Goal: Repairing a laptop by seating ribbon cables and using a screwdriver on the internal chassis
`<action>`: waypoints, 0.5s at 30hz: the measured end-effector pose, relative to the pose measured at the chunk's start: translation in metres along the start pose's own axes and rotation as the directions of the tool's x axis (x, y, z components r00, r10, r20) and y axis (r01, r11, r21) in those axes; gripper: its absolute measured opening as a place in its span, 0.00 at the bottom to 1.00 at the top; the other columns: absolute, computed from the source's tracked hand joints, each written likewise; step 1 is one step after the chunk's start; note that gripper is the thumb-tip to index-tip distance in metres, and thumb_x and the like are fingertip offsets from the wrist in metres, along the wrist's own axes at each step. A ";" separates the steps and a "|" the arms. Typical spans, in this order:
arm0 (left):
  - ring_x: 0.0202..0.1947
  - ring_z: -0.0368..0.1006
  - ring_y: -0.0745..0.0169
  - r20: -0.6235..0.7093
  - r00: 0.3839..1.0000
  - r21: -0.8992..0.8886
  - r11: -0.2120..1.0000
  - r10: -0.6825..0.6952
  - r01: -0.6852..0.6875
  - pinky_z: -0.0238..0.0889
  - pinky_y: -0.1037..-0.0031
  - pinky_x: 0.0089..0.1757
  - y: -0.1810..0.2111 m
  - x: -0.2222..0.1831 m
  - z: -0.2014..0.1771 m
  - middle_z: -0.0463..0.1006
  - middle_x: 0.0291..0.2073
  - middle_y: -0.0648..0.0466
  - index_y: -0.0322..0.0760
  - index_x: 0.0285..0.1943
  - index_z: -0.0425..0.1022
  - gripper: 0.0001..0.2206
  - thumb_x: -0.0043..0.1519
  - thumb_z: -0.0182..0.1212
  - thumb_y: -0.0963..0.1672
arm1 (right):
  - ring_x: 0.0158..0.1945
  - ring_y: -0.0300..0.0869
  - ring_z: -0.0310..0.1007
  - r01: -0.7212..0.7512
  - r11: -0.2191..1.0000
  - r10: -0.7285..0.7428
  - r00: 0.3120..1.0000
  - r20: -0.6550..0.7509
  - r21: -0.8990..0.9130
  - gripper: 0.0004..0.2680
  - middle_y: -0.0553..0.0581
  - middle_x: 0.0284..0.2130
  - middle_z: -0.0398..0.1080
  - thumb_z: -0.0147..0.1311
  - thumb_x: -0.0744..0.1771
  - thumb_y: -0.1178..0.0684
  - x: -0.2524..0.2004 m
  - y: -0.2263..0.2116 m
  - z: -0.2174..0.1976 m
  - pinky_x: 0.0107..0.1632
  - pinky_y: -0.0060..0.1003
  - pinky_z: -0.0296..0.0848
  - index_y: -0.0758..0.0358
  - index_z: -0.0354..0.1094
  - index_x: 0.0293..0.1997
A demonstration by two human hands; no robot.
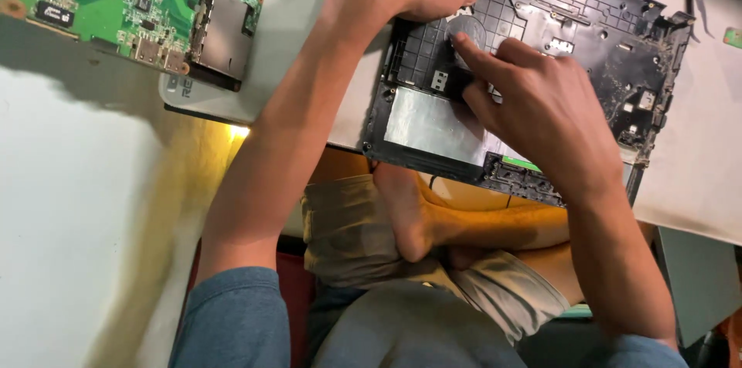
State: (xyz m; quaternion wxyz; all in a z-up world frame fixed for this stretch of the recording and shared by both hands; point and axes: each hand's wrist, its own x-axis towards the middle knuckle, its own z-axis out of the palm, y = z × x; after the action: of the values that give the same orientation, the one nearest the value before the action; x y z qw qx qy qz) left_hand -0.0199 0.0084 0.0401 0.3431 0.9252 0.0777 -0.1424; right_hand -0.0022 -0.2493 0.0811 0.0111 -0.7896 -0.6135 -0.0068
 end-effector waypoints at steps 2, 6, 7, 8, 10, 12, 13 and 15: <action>0.60 0.81 0.31 0.023 0.998 0.007 0.999 -0.054 0.053 0.71 0.40 0.53 -0.004 0.006 0.003 0.81 0.72 0.48 0.70 0.87 0.65 0.28 0.74 0.57 0.56 | 0.20 0.55 0.68 0.009 1.000 -0.010 1.000 -0.023 -0.016 0.19 0.58 0.32 0.74 0.60 0.75 0.57 0.001 0.000 0.001 0.24 0.54 0.71 0.62 0.81 0.81; 0.69 0.77 0.33 -0.041 0.994 0.029 0.994 0.104 -0.103 0.69 0.49 0.60 -0.021 0.027 0.014 0.72 0.84 0.52 0.66 0.92 0.57 0.32 0.77 0.62 0.55 | 0.20 0.55 0.72 -0.034 0.997 0.033 0.999 0.028 0.072 0.20 0.60 0.34 0.77 0.59 0.75 0.58 0.000 -0.003 -0.006 0.24 0.57 0.70 0.62 0.80 0.82; 0.69 0.77 0.34 -0.033 0.994 0.025 0.995 0.101 -0.100 0.69 0.50 0.59 -0.020 0.028 0.015 0.72 0.84 0.53 0.65 0.92 0.56 0.32 0.77 0.62 0.54 | 0.20 0.51 0.73 -0.037 0.994 0.034 0.999 0.027 0.100 0.20 0.61 0.35 0.79 0.60 0.76 0.59 0.001 -0.004 -0.007 0.23 0.54 0.71 0.64 0.80 0.81; 0.69 0.77 0.34 -0.030 0.994 0.025 0.995 0.102 -0.101 0.69 0.50 0.59 -0.020 0.028 0.017 0.72 0.84 0.53 0.65 0.92 0.56 0.32 0.77 0.62 0.54 | 0.20 0.51 0.73 -0.039 0.994 0.037 0.999 0.027 0.101 0.20 0.61 0.35 0.79 0.60 0.76 0.59 0.000 -0.002 -0.004 0.23 0.54 0.71 0.64 0.80 0.81; 0.68 0.78 0.35 -0.054 0.994 0.031 0.995 0.093 -0.091 0.69 0.49 0.59 -0.022 0.027 0.016 0.75 0.82 0.53 0.64 0.91 0.60 0.32 0.76 0.63 0.55 | 0.20 0.56 0.67 0.006 0.999 -0.004 0.999 -0.033 0.041 0.20 0.59 0.32 0.74 0.60 0.75 0.59 0.004 0.002 0.003 0.25 0.55 0.70 0.61 0.81 0.81; 0.71 0.76 0.35 -0.054 0.994 0.032 0.995 0.093 -0.091 0.68 0.51 0.61 -0.017 0.023 0.012 0.72 0.84 0.54 0.63 0.91 0.59 0.32 0.77 0.64 0.56 | 0.19 0.54 0.66 -0.001 0.995 0.002 1.000 -0.006 0.097 0.20 0.58 0.33 0.75 0.60 0.75 0.58 -0.008 0.004 -0.001 0.26 0.55 0.68 0.60 0.80 0.82; 0.74 0.74 0.35 -0.053 0.994 0.026 0.995 0.097 -0.096 0.67 0.52 0.63 -0.015 0.022 0.012 0.69 0.86 0.54 0.62 0.92 0.57 0.33 0.78 0.65 0.56 | 0.19 0.51 0.65 -0.013 0.989 0.009 1.000 0.029 0.149 0.21 0.57 0.34 0.76 0.60 0.75 0.57 -0.014 0.005 -0.002 0.26 0.55 0.66 0.60 0.80 0.82; 0.72 0.76 0.35 -0.063 0.993 0.021 0.995 0.098 -0.097 0.68 0.52 0.62 -0.021 0.026 0.011 0.71 0.85 0.53 0.63 0.92 0.58 0.33 0.77 0.65 0.55 | 0.18 0.51 0.66 -0.033 0.990 0.025 0.998 0.056 0.137 0.20 0.58 0.34 0.77 0.60 0.76 0.56 -0.008 0.002 -0.005 0.25 0.56 0.67 0.59 0.79 0.83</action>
State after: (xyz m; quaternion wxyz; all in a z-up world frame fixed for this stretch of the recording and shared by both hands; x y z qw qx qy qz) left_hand -0.0024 0.0181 0.0108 0.3387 0.9350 0.0421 -0.0964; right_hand -0.0026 -0.2573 0.0857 0.0493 -0.7956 -0.6011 0.0571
